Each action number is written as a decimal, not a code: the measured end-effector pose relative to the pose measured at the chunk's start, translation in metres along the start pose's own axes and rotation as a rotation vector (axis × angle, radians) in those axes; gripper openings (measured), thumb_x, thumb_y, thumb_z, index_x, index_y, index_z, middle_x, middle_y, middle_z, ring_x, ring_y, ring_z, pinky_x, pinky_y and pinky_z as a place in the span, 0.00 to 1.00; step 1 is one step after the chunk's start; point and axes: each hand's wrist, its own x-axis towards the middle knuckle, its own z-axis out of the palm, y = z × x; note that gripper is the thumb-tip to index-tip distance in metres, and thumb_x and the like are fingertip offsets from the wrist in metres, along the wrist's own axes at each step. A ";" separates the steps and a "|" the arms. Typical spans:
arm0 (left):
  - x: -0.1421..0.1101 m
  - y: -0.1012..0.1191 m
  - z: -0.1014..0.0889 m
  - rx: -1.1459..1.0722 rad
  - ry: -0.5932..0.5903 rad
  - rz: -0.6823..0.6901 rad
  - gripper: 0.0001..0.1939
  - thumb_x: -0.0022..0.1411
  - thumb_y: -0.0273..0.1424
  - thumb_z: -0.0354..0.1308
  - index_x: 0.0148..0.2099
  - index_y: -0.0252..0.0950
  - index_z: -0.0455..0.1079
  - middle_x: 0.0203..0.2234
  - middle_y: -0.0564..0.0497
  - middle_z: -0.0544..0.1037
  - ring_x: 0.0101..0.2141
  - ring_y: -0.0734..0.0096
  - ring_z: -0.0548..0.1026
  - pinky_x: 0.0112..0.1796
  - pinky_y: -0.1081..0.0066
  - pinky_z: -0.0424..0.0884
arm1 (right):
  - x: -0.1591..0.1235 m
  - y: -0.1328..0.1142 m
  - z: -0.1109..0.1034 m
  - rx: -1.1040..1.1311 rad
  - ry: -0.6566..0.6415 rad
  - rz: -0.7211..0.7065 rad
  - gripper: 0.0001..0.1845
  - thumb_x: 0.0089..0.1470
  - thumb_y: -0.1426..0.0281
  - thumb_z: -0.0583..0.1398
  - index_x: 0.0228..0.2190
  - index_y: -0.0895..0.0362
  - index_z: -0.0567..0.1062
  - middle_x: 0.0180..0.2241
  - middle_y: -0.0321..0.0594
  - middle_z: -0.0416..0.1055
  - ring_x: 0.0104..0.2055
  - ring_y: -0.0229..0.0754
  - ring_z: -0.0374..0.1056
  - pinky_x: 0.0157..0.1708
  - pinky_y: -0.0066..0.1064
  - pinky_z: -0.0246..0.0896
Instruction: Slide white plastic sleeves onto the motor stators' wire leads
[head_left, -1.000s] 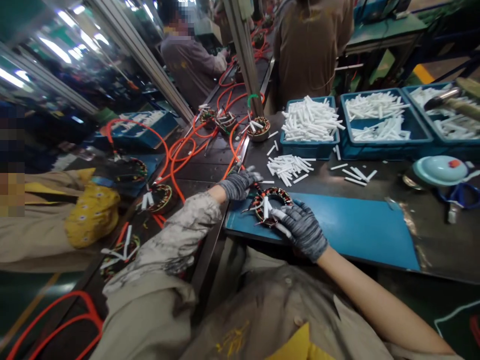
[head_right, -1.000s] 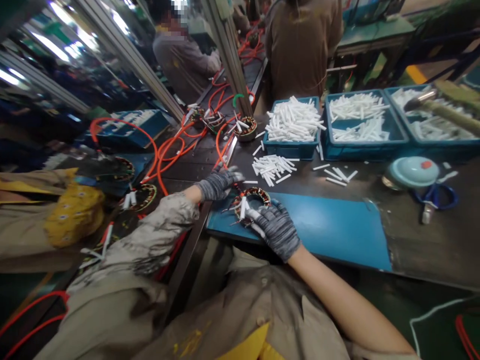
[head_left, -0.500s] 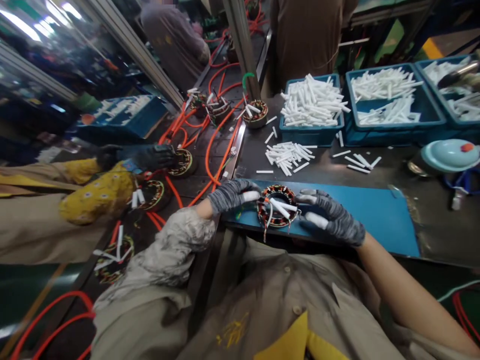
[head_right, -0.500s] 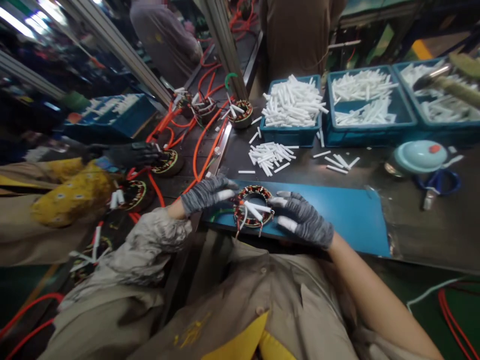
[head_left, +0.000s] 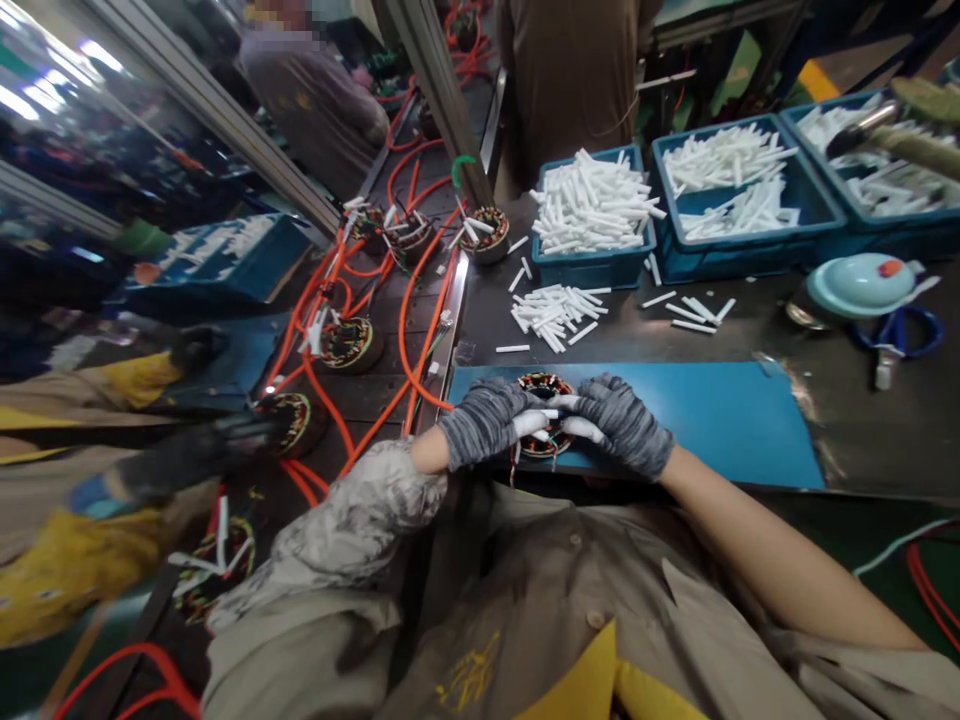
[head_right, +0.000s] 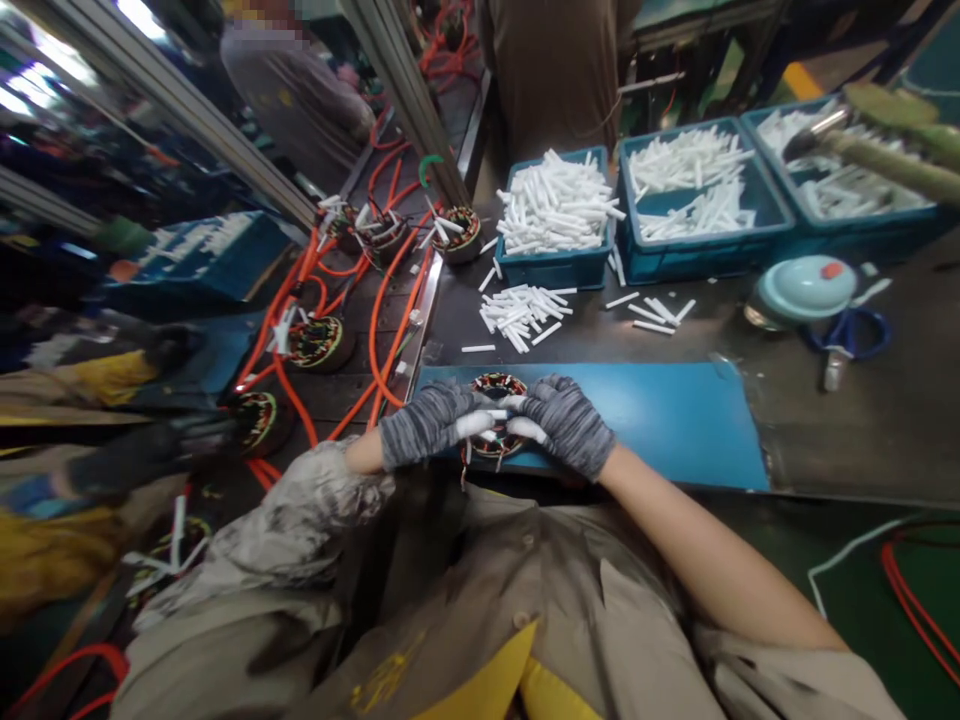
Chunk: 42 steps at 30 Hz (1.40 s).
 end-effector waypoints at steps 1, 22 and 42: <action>-0.005 -0.001 -0.001 -0.058 -0.015 -0.015 0.21 0.72 0.42 0.49 0.46 0.35 0.80 0.35 0.47 0.82 0.37 0.65 0.77 0.43 0.67 0.71 | 0.002 0.000 0.003 -0.017 -0.009 -0.008 0.21 0.69 0.56 0.54 0.50 0.53 0.81 0.37 0.44 0.78 0.39 0.47 0.69 0.43 0.39 0.60; 0.014 0.026 -0.005 0.162 -0.140 -0.228 0.23 0.66 0.51 0.58 0.44 0.35 0.78 0.36 0.44 0.81 0.39 0.55 0.79 0.43 0.61 0.73 | 0.006 -0.009 -0.008 0.364 0.031 0.163 0.19 0.66 0.58 0.59 0.54 0.51 0.76 0.47 0.44 0.78 0.46 0.47 0.74 0.48 0.42 0.71; 0.014 -0.008 0.002 0.045 0.196 0.369 0.21 0.65 0.44 0.63 0.57 0.41 0.76 0.63 0.43 0.71 0.66 0.50 0.64 0.67 0.47 0.58 | -0.031 -0.031 -0.002 0.501 0.197 0.222 0.16 0.63 0.60 0.62 0.51 0.49 0.78 0.48 0.42 0.80 0.50 0.50 0.76 0.52 0.45 0.73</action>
